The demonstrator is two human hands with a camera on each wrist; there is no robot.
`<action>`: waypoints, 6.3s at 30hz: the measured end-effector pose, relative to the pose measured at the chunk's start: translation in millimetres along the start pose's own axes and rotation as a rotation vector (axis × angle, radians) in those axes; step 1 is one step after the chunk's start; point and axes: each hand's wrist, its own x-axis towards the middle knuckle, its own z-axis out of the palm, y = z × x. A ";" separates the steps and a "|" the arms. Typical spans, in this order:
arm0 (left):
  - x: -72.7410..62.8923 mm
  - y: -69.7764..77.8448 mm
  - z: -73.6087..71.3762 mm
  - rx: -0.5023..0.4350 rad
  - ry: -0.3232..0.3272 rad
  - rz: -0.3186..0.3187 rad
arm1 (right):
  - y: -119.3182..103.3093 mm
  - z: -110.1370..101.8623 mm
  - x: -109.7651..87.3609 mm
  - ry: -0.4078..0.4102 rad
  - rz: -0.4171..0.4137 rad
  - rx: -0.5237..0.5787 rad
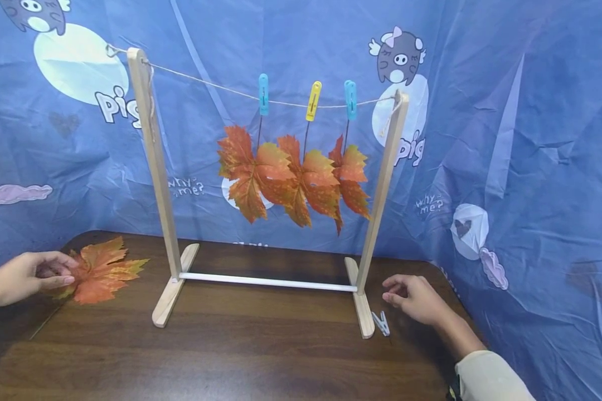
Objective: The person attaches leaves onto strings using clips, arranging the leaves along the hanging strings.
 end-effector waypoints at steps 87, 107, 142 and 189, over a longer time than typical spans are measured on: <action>34.2 47.2 56.3 -0.112 -0.345 0.311 | 8.6 34.7 -5.7 -0.160 0.060 -0.015; 30.5 63.1 47.8 -0.053 -0.100 0.136 | -7.2 25.7 0.8 -0.117 0.050 0.064; 45.2 142.0 41.0 -0.121 0.037 0.220 | -101.9 41.8 47.2 -0.167 -0.086 0.174; 90.8 215.2 81.8 -0.462 0.114 0.144 | -234.3 46.1 124.8 -0.159 -0.364 0.206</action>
